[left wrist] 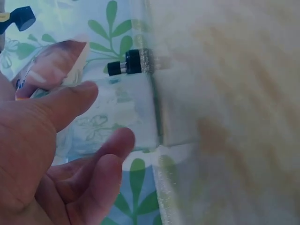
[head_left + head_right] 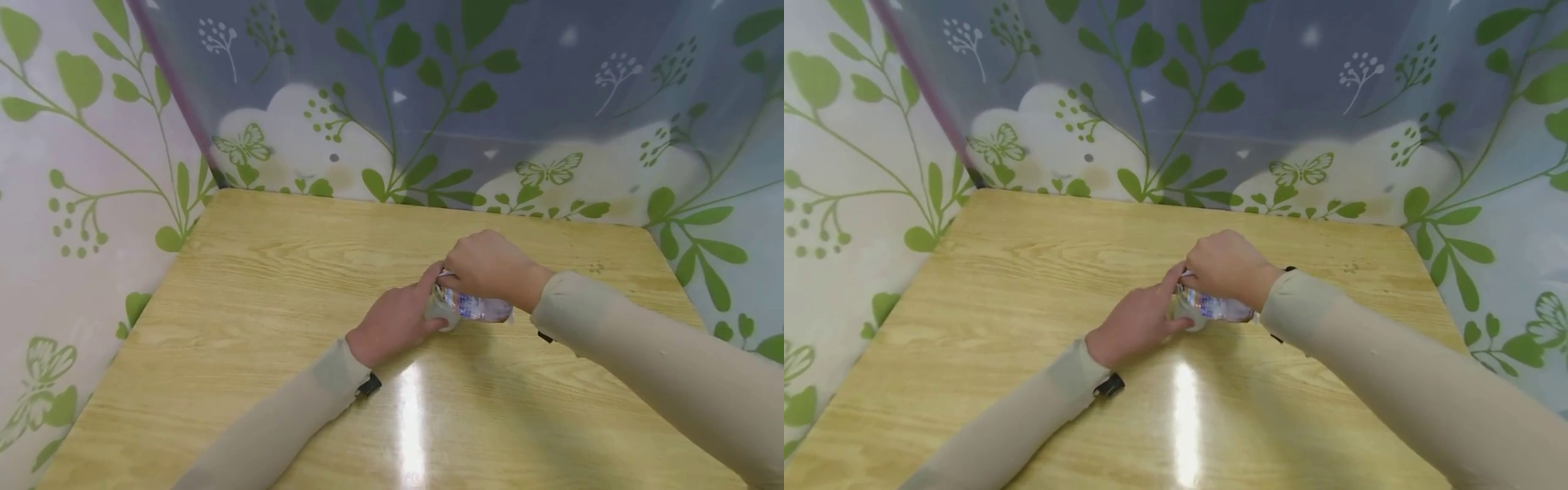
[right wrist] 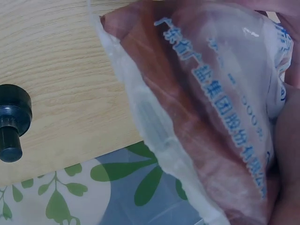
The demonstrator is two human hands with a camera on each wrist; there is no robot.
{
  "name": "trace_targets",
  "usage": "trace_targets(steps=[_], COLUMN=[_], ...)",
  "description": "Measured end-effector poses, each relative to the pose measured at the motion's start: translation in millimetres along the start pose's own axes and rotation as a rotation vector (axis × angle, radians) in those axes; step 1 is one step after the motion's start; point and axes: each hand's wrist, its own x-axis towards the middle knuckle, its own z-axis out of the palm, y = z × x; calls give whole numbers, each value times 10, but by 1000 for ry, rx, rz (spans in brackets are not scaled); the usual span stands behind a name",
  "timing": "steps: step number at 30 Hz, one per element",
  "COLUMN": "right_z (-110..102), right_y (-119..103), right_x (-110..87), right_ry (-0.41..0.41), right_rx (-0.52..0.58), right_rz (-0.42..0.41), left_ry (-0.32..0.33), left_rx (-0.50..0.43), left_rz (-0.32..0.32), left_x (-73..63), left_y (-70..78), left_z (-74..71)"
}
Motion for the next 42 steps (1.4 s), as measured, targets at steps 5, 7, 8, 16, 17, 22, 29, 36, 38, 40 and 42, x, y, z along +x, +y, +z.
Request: trace_targets(steps=[5,7,8,16,17,22,29,36,38,40,42], right_z=[-39,-71,-96,-319,-317,-248,-253,-421,-467,-506,-534], right_y=[1,27,52,465,515,628,586,575,575,573,572], right_x=[-2,-28,-49,-348,-382,-496,-546,-563,-569,-571,-572], right_ry=[-41,-66,-80,-349,-381,-432,-333,-251,-249,-252,-258], right_rx=[-8,12,29,280,327,572,516,326,299,290,286], right_rz=[-34,-66,-79,21,38,72,30,-20,-15,-9,-3], left_ry=[11,5,2,3,2,-4,-23,-23,-23,-32,-52], left_rx=[15,13,14,45,47,45,-29,-36,-34,-41,-34], left_rz=[36,38,37,24,21,3,-40,-111,-113,-117,-115], left_x=[-4,-4,-3,19,20,9,10,23,28,31,38], left_y=[15,41,54,110,106,74,20,-20,-20,-19,-18], left_z=[-11,-2,5,26,27,29,48,46,35,24,13])
